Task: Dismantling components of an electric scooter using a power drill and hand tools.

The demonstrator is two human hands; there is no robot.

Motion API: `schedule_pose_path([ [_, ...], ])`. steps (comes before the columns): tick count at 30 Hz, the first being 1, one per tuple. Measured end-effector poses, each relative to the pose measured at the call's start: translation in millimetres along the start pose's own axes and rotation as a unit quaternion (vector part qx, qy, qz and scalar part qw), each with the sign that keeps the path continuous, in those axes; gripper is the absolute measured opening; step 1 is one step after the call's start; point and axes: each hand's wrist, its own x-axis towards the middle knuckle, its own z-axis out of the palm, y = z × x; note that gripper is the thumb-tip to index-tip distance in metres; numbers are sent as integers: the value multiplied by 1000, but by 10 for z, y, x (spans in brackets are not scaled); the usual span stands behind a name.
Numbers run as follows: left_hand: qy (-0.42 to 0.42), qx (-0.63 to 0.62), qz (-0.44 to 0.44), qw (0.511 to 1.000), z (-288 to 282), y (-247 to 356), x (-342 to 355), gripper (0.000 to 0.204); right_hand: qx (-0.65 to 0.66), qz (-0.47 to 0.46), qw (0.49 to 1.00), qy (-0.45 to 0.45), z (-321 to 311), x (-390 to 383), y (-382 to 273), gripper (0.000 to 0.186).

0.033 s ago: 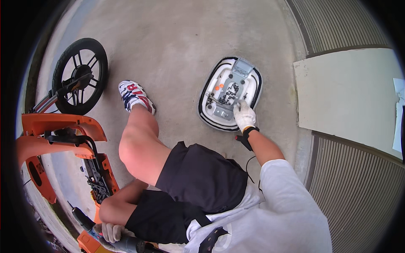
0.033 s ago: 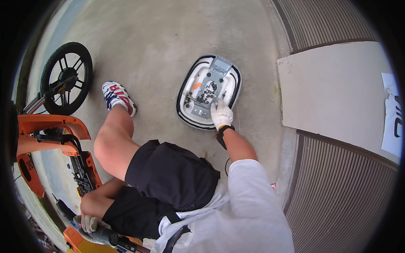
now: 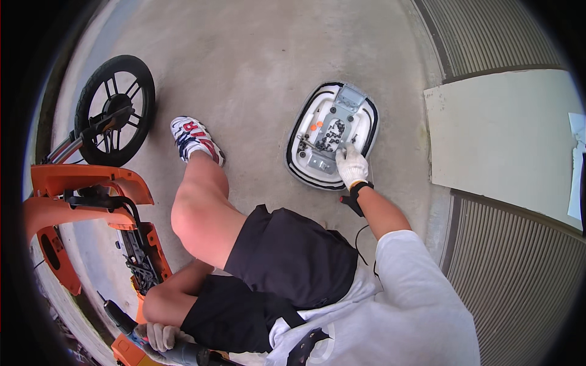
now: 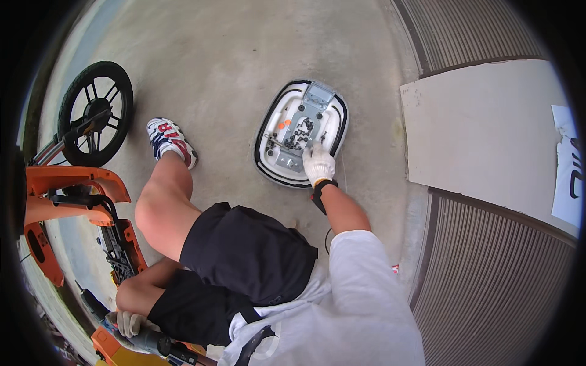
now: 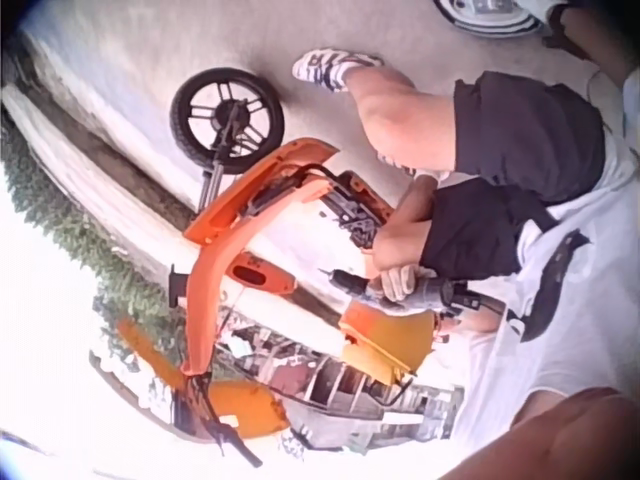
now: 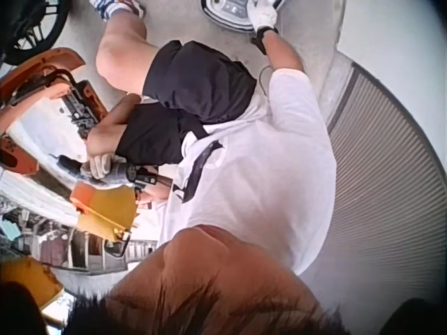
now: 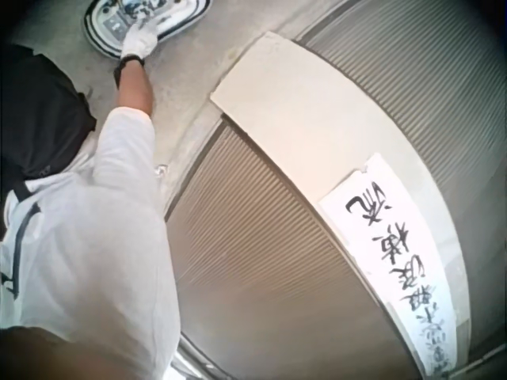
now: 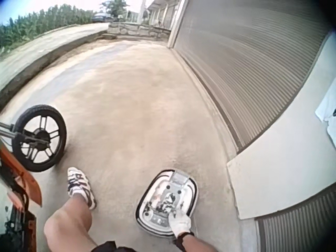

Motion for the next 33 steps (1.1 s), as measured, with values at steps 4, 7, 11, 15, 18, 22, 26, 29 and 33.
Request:
schedule_pose_path([
  [4, -3, 2, 4, 1000, -33, 27, 11, 39, 1, -49, 999, 15, 89, 126, -130, 42],
  [7, -13, 3, 4, 1000, -59, 41, 9, 39, -6, -66, 998, 9, 138, 205, -217, 41],
  [11, -11, 8, 1, 1000, -101, 71, 2, 39, -12, -54, 998, 10, 211, 279, -272, 38],
  [15, -21, 4, -3, 1000, -162, 114, -1, 40, -22, -81, 996, 30, 335, 351, -222, 34],
  [18, -17, 13, 2, 1000, -192, 131, 0, 40, -33, -109, 992, 50, 445, 397, -175, 29],
  [22, -17, 12, -4, 1000, -198, 118, 10, 41, 55, -49, 996, 54, 479, 403, -220, 25],
  [26, -25, 2, 6, 1000, -208, 87, 6, 43, 438, 71, 888, -119, 294, 282, -335, 27],
  [29, -26, -2, 3, 1000, -220, 77, -4, 44, 627, 129, 708, -298, 55, 71, -340, 19],
  [33, -16, -7, 9, 1000, -213, 38, -21, 45, 716, 64, 507, -476, -215, -198, -395, 19],
])
